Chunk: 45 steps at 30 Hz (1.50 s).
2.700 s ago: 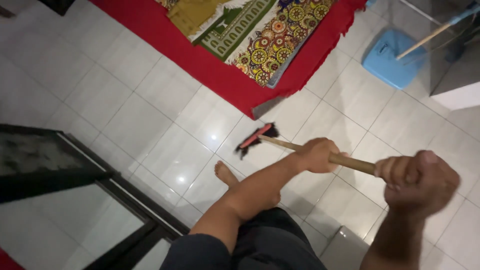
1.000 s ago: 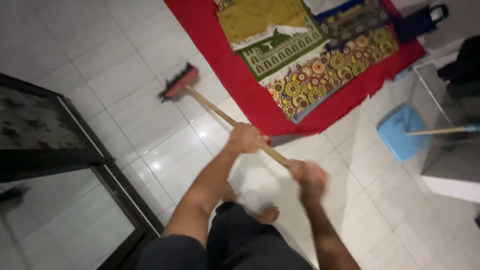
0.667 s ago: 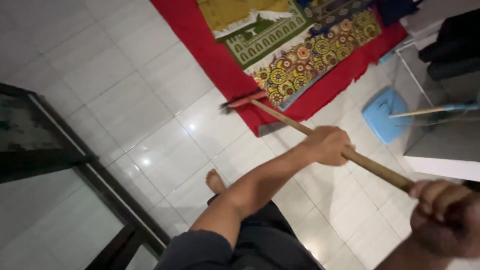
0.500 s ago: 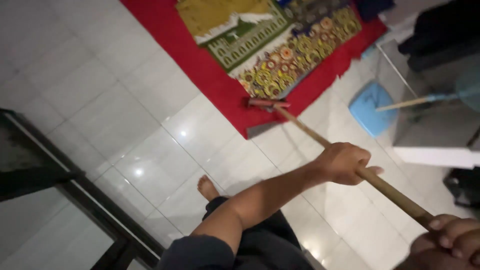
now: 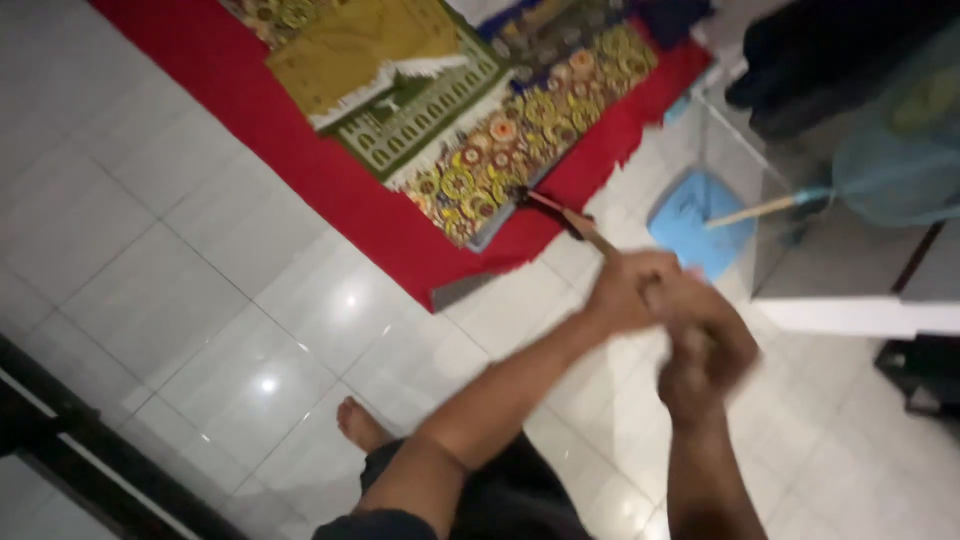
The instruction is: Sweep the tiled floor and around a fan using a broom.
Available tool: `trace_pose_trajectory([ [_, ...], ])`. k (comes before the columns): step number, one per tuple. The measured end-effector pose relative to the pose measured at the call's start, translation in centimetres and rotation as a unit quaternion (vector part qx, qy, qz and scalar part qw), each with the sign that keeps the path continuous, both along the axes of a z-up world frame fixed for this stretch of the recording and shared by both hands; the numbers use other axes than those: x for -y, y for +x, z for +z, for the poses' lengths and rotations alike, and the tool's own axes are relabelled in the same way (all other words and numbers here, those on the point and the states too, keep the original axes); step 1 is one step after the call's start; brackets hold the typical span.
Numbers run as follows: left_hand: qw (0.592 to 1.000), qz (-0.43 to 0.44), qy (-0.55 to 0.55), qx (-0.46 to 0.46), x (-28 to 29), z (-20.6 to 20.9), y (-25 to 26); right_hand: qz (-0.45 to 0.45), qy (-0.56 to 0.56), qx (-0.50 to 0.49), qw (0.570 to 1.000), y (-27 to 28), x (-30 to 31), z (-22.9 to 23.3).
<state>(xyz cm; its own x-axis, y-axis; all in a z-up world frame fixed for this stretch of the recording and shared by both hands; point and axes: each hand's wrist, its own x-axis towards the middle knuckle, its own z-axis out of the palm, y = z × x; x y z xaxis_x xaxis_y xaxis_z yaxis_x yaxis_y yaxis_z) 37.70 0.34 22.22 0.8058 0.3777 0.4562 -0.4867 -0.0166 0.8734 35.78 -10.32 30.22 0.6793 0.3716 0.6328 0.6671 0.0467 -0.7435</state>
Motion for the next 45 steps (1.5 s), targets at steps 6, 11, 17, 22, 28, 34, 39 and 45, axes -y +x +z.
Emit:
trace_pose_trajectory([
  [6, 0.997, 0.049, -0.043, -0.039, -2.0, -2.0, 4.8, 0.012, -0.078, -0.108, 0.991, 9.5, 0.7, -7.3],
  [11, 0.995, 0.079, -0.052, -0.018, -3.7, 4.1, 5.0, -0.021, -0.27, -0.139, 0.953, 12.9, -1.5, -13.9],
  [17, 0.999, -0.004, 0.034, 0.021, -5.1, 9.8, 6.8, 0.206, -0.055, -0.344, 0.914, 19.5, 0.2, -23.3],
  [22, 0.997, -0.048, 0.04, 0.051, -7.2, 14.6, 10.0, 0.26, -0.075, -0.342, 0.9, 22.6, -1.7, -14.2],
  [28, 0.993, -0.074, 0.027, 0.083, -6.8, 13.3, 15.3, 0.242, -0.11, -0.148, 0.953, 27.8, -6.3, -3.5],
  [34, 0.995, -0.032, 0.087, -0.03, -4.0, 8.9, 24.5, 0.126, -0.169, -0.069, 0.975, 40.4, -3.8, -9.7],
  [39, 0.999, -0.016, 0.046, 0.003, -0.7, 3.2, 37.5, 0.107, -0.139, -0.096, 0.98, 55.9, -0.8, -19.3],
  [45, 0.998, 0.035, 0.047, -0.018, 1.9, -5.1, 47.1, 0.039, -0.15, -0.091, 0.984, 67.1, -0.7, -28.4],
])
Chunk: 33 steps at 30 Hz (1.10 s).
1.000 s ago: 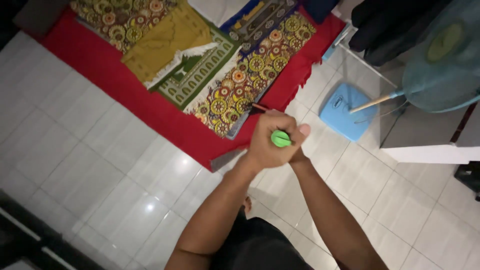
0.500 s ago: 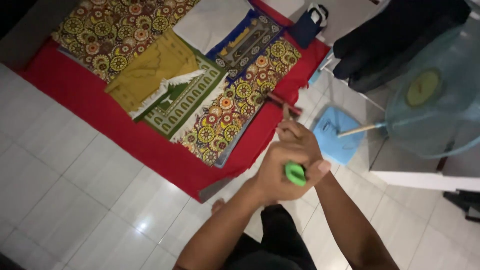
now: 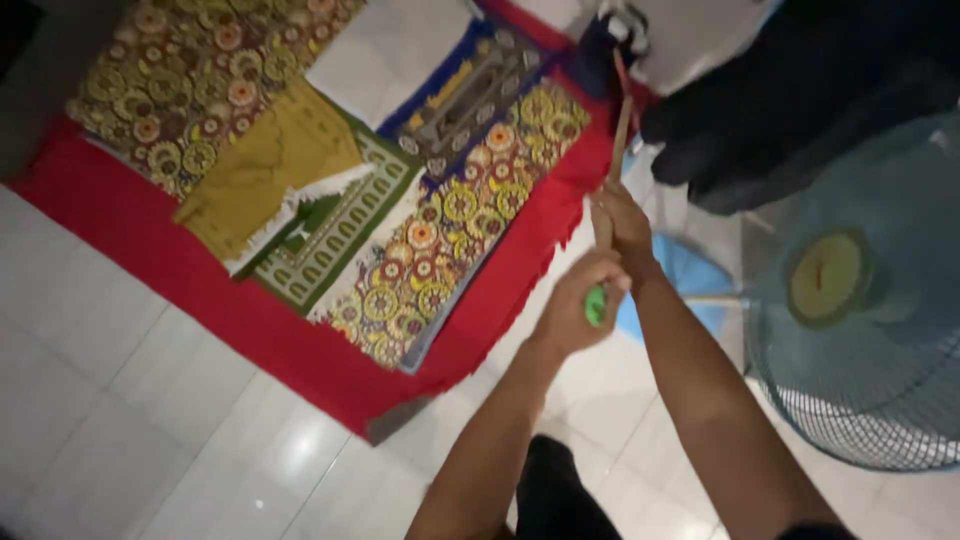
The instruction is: Sweep the tiled floor and around a fan using a broom.
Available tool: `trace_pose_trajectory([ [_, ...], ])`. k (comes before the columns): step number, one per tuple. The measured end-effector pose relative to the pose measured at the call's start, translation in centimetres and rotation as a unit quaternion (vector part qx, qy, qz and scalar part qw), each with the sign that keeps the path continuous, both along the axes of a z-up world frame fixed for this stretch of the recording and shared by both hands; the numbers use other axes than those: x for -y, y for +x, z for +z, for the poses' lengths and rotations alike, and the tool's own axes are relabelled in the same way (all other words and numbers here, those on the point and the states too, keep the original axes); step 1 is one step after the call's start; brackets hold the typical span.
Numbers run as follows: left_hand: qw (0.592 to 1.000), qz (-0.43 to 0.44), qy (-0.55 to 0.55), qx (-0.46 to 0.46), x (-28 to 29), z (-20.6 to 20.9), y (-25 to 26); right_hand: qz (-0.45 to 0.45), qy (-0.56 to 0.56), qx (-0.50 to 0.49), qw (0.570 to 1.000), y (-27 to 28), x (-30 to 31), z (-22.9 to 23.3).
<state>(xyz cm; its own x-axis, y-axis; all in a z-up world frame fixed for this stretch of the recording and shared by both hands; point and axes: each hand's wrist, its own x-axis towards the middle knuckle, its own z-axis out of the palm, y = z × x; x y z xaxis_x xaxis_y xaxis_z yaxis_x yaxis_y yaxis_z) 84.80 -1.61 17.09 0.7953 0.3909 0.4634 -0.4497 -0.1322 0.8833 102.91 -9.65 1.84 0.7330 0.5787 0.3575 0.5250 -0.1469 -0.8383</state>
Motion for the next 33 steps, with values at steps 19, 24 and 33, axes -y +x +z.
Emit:
trace_pose_trajectory([
  [19, 0.988, 0.132, -0.027, -0.07, -0.8, 8.0, -19.3, 0.224, -0.152, 0.096, 0.958, -19.7, -2.9, 12.1],
  [24, 0.947, 0.177, -0.183, -0.197, 0.2, 4.8, -24.4, 0.292, -0.206, 0.105, 0.928, -23.6, -3.5, -0.6],
  [33, 0.945, 0.285, -0.049, -0.154, 2.0, 13.2, -47.1, 0.405, -0.218, 0.034, 0.887, -47.9, -3.6, 13.2],
])
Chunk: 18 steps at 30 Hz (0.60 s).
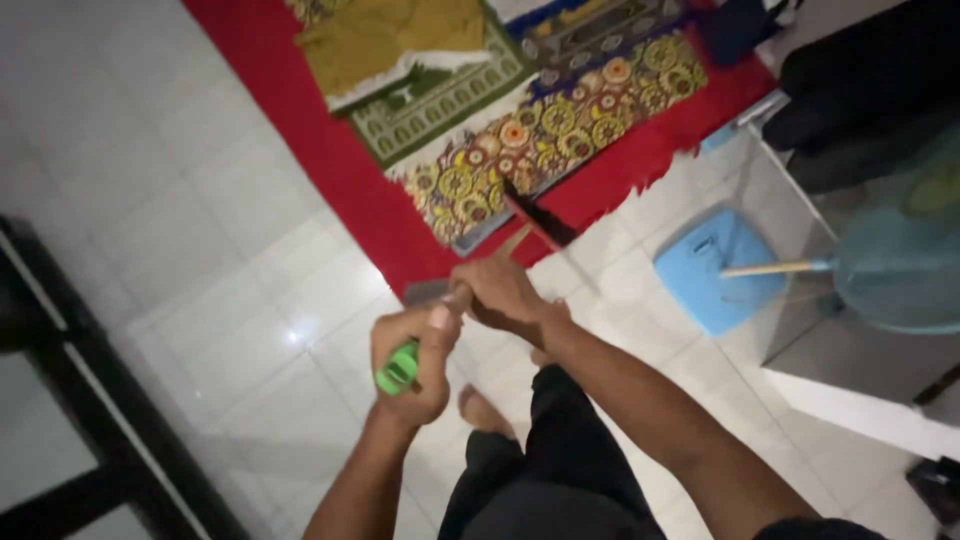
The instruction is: Sweep the tiled floor and around a fan using a broom.
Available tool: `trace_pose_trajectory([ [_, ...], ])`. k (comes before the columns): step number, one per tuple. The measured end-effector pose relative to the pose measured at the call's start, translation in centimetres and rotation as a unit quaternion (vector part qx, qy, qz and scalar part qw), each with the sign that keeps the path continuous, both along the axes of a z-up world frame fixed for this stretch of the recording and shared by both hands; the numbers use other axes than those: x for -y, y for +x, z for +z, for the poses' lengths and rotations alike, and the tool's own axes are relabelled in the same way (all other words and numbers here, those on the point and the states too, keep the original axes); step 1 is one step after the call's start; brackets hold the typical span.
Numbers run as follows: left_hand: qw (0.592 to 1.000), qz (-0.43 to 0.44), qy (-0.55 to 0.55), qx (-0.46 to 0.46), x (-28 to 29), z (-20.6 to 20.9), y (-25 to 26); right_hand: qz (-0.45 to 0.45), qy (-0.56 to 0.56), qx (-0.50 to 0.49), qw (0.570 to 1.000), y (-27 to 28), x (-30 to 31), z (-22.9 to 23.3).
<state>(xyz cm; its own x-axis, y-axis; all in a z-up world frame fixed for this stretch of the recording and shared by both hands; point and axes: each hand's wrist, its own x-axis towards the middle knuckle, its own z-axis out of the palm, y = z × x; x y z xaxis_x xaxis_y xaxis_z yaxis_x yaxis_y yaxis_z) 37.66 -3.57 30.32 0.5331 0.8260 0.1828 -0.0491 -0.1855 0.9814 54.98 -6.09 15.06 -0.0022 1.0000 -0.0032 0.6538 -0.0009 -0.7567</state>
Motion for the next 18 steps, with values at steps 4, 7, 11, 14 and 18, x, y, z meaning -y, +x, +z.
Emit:
trace_pose_trajectory([
  [4, 0.999, 0.014, 0.003, 0.044, -0.2, 1.4, -1.9, -0.045, 0.022, 0.07, 0.996, -0.7, -0.6, 2.4],
  [7, 0.998, -0.01, -0.003, 0.061, -0.3, -0.9, 1.3, -0.069, 0.031, 0.088, 0.993, 3.0, 0.1, 1.4],
  [11, 0.998, 0.002, 0.012, 0.058, 0.9, -3.5, 5.6, -0.017, 0.017, 0.112, 0.993, 6.2, 1.4, -0.8],
  [14, 0.994, -0.038, 0.047, 0.093, 0.9, -3.9, 8.0, 0.019, 0.078, 0.06, 0.995, 7.5, 1.9, -1.4],
  [18, 0.992, 0.015, 0.104, 0.067, 1.2, -5.3, 9.4, 0.032, 0.112, -0.015, 0.993, 9.2, 2.1, -3.6],
])
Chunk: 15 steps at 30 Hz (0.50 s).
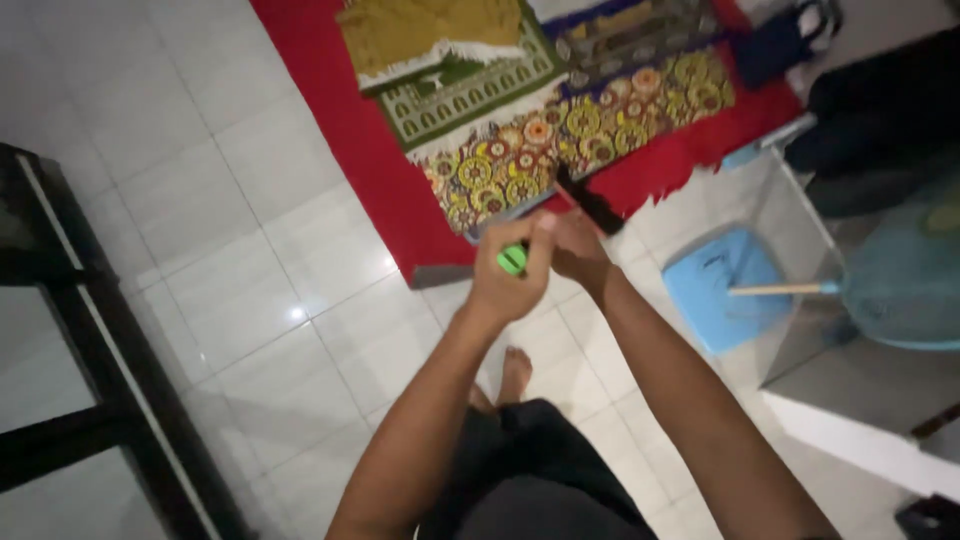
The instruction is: Sweep the tiled floor and around a fan using a broom.
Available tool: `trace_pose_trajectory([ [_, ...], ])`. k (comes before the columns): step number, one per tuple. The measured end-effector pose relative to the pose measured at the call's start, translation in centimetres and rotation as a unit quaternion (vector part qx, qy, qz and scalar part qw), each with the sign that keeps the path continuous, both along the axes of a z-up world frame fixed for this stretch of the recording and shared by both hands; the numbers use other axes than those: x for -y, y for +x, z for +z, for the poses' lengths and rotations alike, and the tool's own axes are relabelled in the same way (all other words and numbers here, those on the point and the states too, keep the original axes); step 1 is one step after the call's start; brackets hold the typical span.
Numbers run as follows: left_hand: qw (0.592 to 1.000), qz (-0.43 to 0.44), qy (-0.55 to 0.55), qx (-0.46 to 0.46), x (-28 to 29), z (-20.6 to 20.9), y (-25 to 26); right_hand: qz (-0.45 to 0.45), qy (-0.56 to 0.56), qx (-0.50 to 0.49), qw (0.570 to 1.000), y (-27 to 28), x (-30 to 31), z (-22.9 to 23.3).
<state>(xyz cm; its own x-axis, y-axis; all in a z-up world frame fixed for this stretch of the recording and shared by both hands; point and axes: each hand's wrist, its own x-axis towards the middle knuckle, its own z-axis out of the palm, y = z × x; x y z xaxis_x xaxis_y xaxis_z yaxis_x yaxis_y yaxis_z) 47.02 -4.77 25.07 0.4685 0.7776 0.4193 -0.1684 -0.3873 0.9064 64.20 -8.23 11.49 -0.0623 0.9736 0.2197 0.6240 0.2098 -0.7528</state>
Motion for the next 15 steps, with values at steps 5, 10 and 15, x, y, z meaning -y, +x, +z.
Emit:
trace_pose_trajectory([
  [5, 0.998, 0.009, -0.045, -0.051, 0.4, 1.4, -0.3, -0.048, -0.1, -0.064, 0.992, -0.1, 0.6, 0.8],
  [10, 0.991, -0.002, -0.118, -0.059, 0.5, 2.4, -0.1, -0.051, -0.052, -0.011, 0.997, 0.8, 0.4, -0.9],
  [15, 0.996, -0.018, -0.07, -0.059, 0.5, 2.0, 1.5, -0.001, -0.02, -0.05, 0.999, 2.7, -0.3, -4.5],
])
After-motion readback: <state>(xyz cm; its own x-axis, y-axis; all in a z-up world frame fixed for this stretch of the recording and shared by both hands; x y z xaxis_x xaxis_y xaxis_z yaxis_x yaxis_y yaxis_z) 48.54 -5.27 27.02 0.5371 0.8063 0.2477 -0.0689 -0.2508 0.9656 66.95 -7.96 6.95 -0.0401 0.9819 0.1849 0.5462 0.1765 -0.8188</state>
